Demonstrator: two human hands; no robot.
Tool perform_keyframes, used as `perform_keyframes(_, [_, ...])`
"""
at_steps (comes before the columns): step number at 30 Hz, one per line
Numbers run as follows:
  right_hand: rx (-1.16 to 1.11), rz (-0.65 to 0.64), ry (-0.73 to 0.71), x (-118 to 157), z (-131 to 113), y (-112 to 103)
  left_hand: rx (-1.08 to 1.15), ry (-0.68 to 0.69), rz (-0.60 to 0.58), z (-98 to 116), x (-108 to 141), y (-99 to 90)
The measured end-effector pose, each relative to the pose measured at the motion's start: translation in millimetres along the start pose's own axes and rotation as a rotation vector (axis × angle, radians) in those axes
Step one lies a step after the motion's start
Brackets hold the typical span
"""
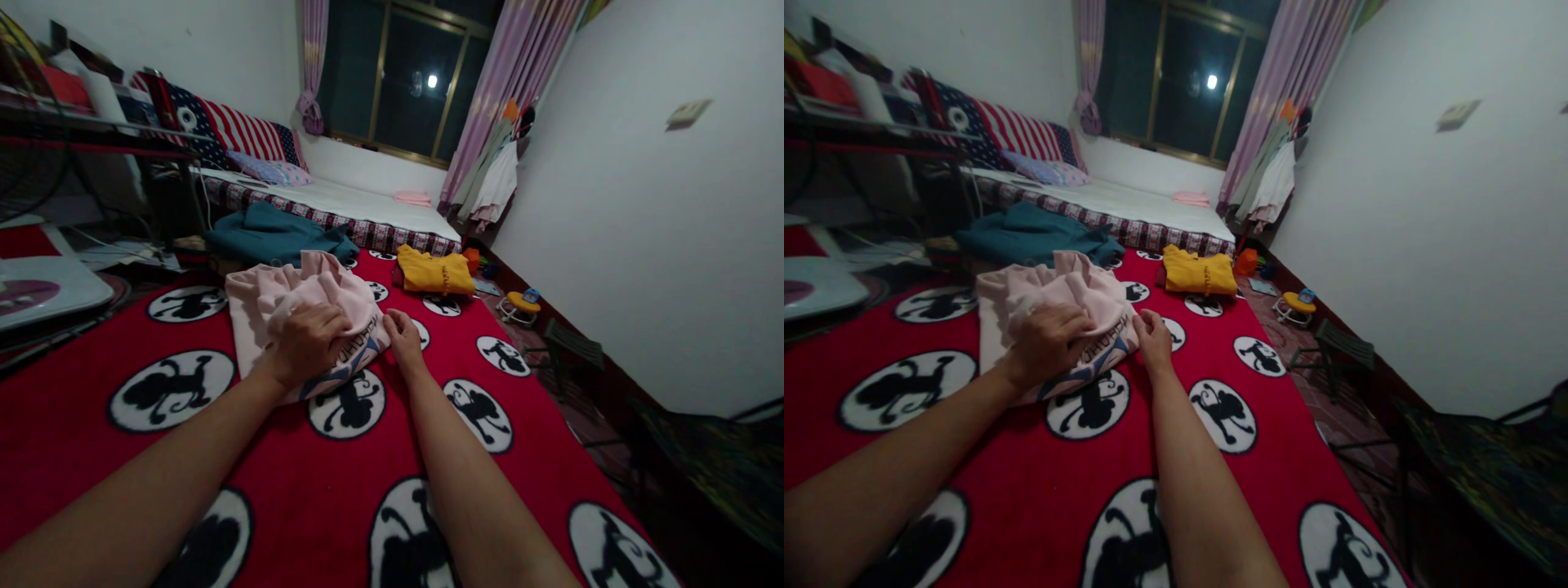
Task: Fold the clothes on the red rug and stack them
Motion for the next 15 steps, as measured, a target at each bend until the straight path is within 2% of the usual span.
perform_keyframes(2, [-0.019,-0.003,-0.01,-1,0,0,0.017,0.056,-0.04,16,-1,4.7])
perform_keyframes(4, [-0.01,-0.011,-0.027,-1,-1,0,0.016,0.061,-0.052,22,-2,7.4])
perform_keyframes(9, [0.044,-0.019,-0.037,0,-3,-1,0.021,0.029,-0.046,19,-1,8.2])
perform_keyframes(15, [0.087,-0.024,-0.03,-1,-1,-1,0.022,-0.03,-0.094,15,-1,12.1])
Point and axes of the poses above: each hand's wrist, its own x-axis away from the middle knuckle, its own y-axis out of the palm, z = x × y, the point moved 9 cm from there along -x, towards the middle knuckle, and after that the axes turned 11 degrees about x, right-handed, at the moved point
